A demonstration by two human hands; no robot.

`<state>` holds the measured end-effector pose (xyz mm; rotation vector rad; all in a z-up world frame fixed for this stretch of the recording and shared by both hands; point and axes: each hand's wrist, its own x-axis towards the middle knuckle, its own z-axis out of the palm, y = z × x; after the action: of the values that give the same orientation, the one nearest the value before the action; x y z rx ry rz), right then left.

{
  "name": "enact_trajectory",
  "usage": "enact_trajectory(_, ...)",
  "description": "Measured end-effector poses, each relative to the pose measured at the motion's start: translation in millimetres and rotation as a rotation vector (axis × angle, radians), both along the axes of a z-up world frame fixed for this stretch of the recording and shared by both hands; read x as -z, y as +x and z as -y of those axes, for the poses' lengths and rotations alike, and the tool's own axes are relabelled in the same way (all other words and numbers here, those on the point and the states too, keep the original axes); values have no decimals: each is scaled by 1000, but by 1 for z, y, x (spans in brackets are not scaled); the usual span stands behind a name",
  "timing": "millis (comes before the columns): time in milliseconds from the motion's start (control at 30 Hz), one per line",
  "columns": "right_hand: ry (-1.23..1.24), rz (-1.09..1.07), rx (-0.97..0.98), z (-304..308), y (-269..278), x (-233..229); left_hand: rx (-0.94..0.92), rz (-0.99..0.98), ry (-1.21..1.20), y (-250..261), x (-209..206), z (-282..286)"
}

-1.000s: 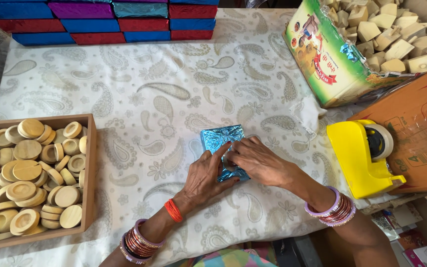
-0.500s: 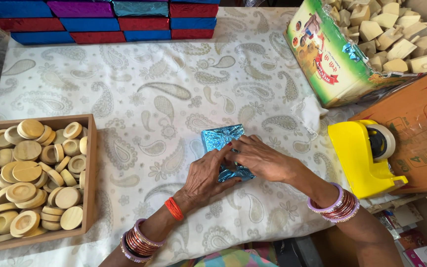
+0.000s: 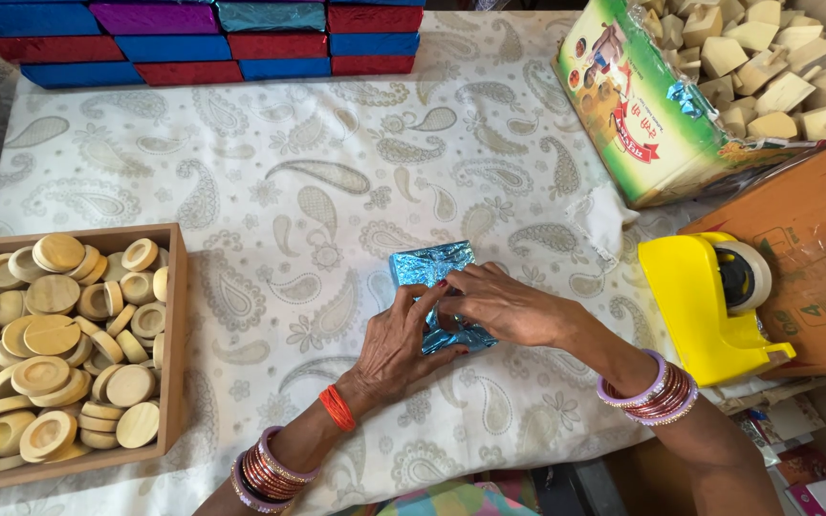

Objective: The recorder is seen packaging several small items in a blue foil and then tape them.

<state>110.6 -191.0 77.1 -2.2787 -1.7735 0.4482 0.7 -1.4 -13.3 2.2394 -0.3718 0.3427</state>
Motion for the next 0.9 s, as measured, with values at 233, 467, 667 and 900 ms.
enact_trajectory(233, 32, 7, -26, 1, 1, 3, 2, 9, 4, 0, -2, -1)
enact_trajectory(467, -55, 21, 4, -9, -4, -10, 4, 14, 9, 0, -3, -1)
enact_trajectory(667, -160, 15, 49, -16, -9, -20, 5, -5, 17, 1, 0, -1)
enact_trajectory(900, -135, -2, 33, -13, -7, -18, 1, -2, 25, 1, -1, -1)
